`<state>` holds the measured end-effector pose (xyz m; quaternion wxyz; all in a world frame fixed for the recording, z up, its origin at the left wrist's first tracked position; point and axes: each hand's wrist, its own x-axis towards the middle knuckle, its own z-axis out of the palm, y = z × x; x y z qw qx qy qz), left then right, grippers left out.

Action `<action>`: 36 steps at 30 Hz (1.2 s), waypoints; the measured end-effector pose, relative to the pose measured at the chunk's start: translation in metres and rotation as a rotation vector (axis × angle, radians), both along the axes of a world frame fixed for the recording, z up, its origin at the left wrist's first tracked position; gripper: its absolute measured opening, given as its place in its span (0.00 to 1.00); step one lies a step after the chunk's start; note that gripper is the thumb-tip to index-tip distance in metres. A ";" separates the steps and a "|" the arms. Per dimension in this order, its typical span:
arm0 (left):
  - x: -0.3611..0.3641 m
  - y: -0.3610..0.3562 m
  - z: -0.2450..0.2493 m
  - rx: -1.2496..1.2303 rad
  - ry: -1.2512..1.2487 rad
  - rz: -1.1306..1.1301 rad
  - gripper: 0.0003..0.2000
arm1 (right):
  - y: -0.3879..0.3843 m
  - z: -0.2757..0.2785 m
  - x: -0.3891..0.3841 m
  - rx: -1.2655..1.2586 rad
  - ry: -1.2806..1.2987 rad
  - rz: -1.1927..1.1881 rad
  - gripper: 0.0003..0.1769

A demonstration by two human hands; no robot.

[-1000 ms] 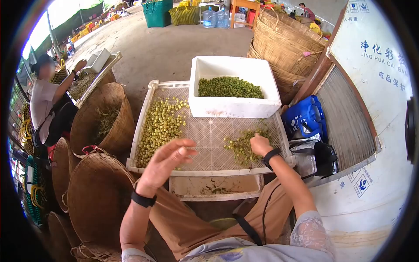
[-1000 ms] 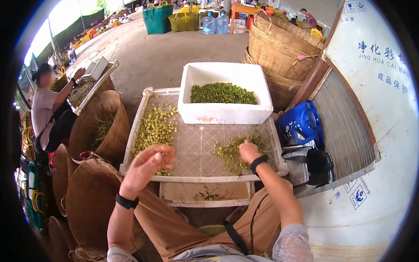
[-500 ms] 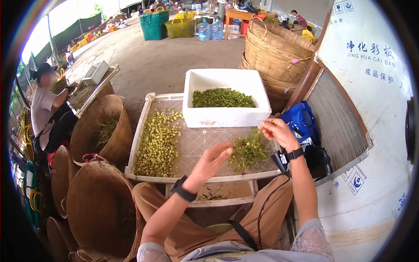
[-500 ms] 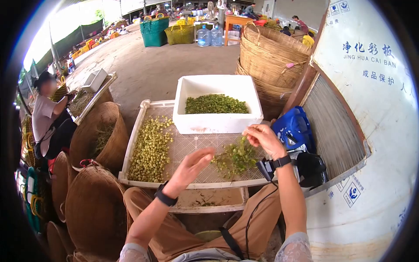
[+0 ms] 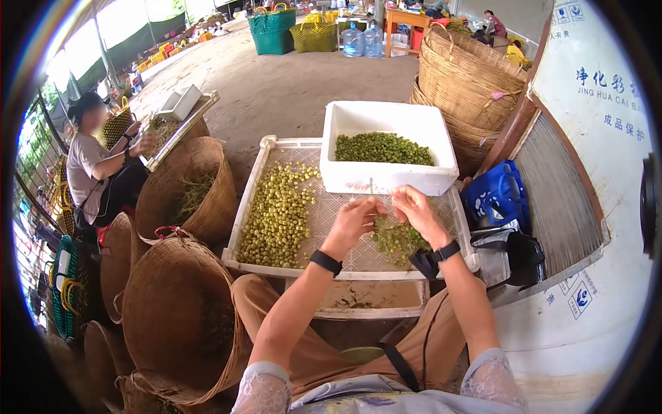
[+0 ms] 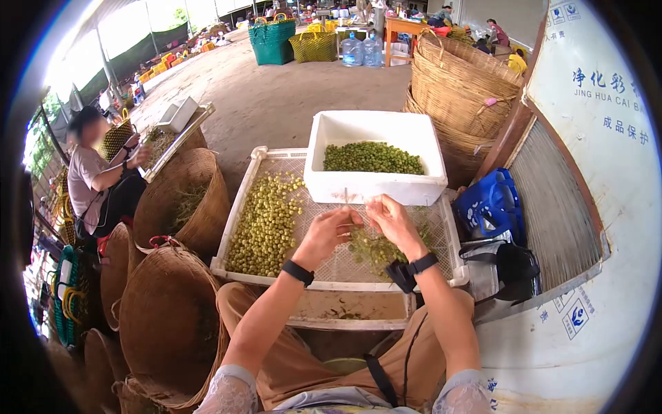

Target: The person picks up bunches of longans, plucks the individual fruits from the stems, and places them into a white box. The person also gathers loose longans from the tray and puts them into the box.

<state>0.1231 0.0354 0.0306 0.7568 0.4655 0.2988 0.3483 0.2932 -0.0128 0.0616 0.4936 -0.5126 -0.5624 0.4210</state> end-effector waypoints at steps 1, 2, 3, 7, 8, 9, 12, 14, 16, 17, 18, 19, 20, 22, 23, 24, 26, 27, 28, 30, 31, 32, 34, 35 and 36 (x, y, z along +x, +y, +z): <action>-0.006 0.002 -0.001 -0.189 -0.175 0.008 0.12 | -0.001 -0.011 0.001 -0.019 -0.025 -0.028 0.08; -0.010 0.005 -0.004 -0.234 -0.225 0.022 0.11 | -0.003 -0.021 0.001 -0.039 -0.051 -0.055 0.07; -0.015 0.008 -0.006 -0.234 -0.225 0.028 0.11 | -0.006 -0.028 -0.001 -0.040 -0.050 -0.049 0.07; -0.029 0.015 -0.016 -0.237 -0.371 -0.001 0.12 | -0.018 -0.047 -0.014 -0.132 -0.034 -0.056 0.12; -0.031 0.016 -0.017 -0.261 -0.368 0.022 0.12 | -0.020 -0.051 -0.020 -0.200 0.122 -0.022 0.15; -0.033 0.017 -0.016 -0.282 -0.365 0.044 0.12 | -0.022 -0.054 -0.024 -0.267 0.277 0.011 0.18; -0.032 0.016 -0.016 -0.326 -0.457 0.080 0.13 | -0.023 -0.055 -0.035 -0.361 0.520 0.151 0.18; -0.034 0.015 -0.019 -0.352 -0.499 0.091 0.13 | -0.023 -0.060 -0.039 -0.409 0.731 0.262 0.17; -0.037 0.017 -0.019 -0.331 -0.522 0.118 0.13 | -0.027 -0.062 -0.042 -0.413 0.746 0.280 0.18; -0.038 0.021 -0.017 -0.315 -0.529 0.120 0.13 | -0.024 -0.059 -0.042 -0.411 0.757 0.297 0.18; -0.040 0.019 -0.015 -0.371 -0.560 0.145 0.13 | -0.026 -0.052 -0.046 -0.411 0.762 0.264 0.16; -0.042 0.016 -0.015 -0.433 -0.590 0.171 0.13 | -0.028 -0.050 -0.047 -0.412 0.762 0.265 0.16; -0.044 0.014 -0.014 -0.411 -0.602 0.156 0.13 | -0.028 -0.048 -0.048 -0.392 0.735 0.256 0.15; -0.046 0.014 -0.015 -0.408 -0.619 0.156 0.13 | -0.029 -0.046 -0.049 -0.375 0.705 0.249 0.14; -0.047 0.013 -0.016 -0.406 -0.633 0.154 0.13 | -0.029 -0.046 -0.050 -0.382 0.716 0.231 0.13; -0.048 0.014 -0.016 -0.404 -0.636 0.155 0.13 | -0.028 -0.045 -0.050 -0.386 0.726 0.212 0.12; -0.050 0.015 -0.016 -0.414 -0.616 0.168 0.13 | -0.027 -0.042 -0.051 -0.394 0.761 0.209 0.12; -0.052 0.015 -0.017 -0.413 -0.618 0.169 0.13 | -0.028 -0.042 -0.052 -0.402 0.801 0.203 0.11; -0.054 0.015 -0.018 -0.400 -0.629 0.160 0.13 | -0.027 -0.046 -0.050 -0.403 0.800 0.204 0.11; -0.056 0.015 -0.019 -0.385 -0.640 0.154 0.14 | -0.025 -0.054 -0.048 -0.414 0.707 0.168 0.11; -0.056 0.014 -0.019 -0.383 -0.622 0.159 0.14 | -0.025 -0.054 -0.050 -0.414 0.707 0.170 0.11; -0.056 0.014 -0.020 -0.382 -0.603 0.163 0.14 | -0.024 -0.053 -0.054 -0.373 0.476 0.062 0.09; -0.054 0.013 -0.030 -0.372 -0.590 0.132 0.14 | -0.023 -0.057 -0.057 -0.333 0.246 -0.040 0.08; -0.053 0.013 -0.034 -0.357 -0.580 0.096 0.13 | -0.019 -0.066 -0.054 -0.300 0.140 -0.074 0.08; -0.052 0.011 -0.033 -0.353 -0.526 0.114 0.13 | -0.016 -0.070 -0.053 -0.263 0.033 -0.108 0.08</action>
